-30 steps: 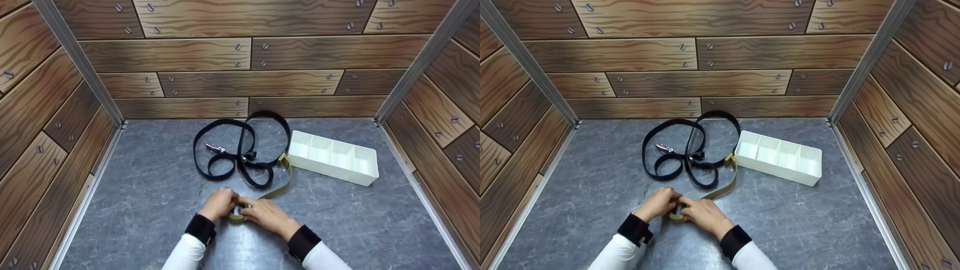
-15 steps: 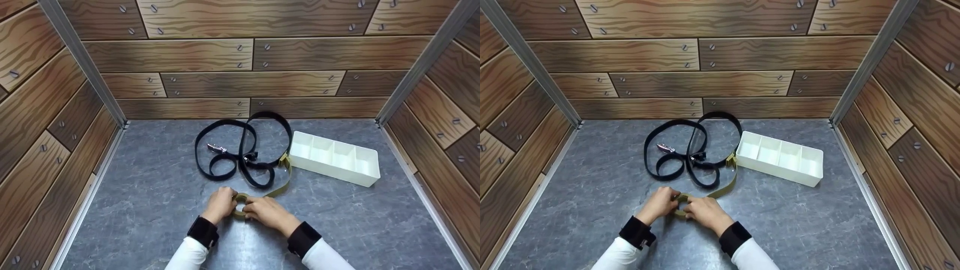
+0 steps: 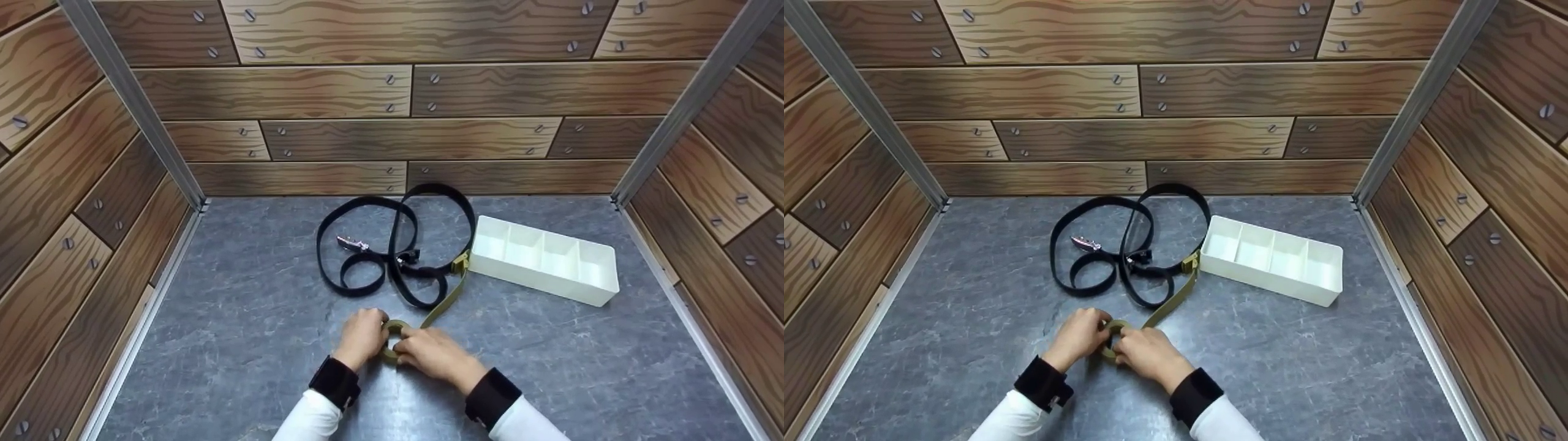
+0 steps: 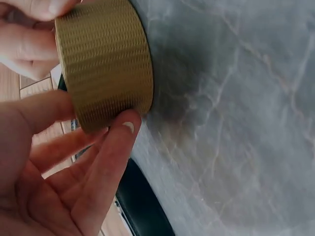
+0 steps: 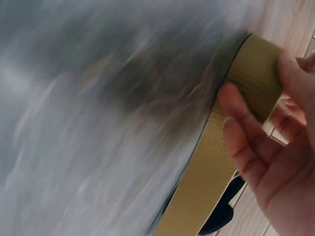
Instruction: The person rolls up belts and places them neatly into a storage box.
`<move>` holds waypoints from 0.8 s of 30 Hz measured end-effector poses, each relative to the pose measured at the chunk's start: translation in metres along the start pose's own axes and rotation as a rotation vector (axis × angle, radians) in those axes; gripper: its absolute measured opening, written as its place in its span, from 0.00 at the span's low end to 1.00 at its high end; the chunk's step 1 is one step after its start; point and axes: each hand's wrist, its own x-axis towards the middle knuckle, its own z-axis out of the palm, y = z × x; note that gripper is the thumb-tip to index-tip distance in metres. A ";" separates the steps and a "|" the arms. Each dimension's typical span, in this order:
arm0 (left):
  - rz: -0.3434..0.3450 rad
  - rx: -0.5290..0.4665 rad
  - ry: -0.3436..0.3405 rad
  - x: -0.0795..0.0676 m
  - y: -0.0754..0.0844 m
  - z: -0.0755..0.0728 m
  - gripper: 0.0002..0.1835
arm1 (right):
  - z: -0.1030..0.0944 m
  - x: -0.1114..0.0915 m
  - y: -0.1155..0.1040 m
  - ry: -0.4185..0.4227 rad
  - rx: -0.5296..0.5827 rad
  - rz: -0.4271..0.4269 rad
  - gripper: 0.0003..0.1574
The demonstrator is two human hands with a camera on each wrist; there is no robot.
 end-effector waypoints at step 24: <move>0.102 0.080 -0.045 -0.004 0.001 0.001 0.13 | -0.005 -0.003 -0.001 -0.093 0.135 0.013 0.05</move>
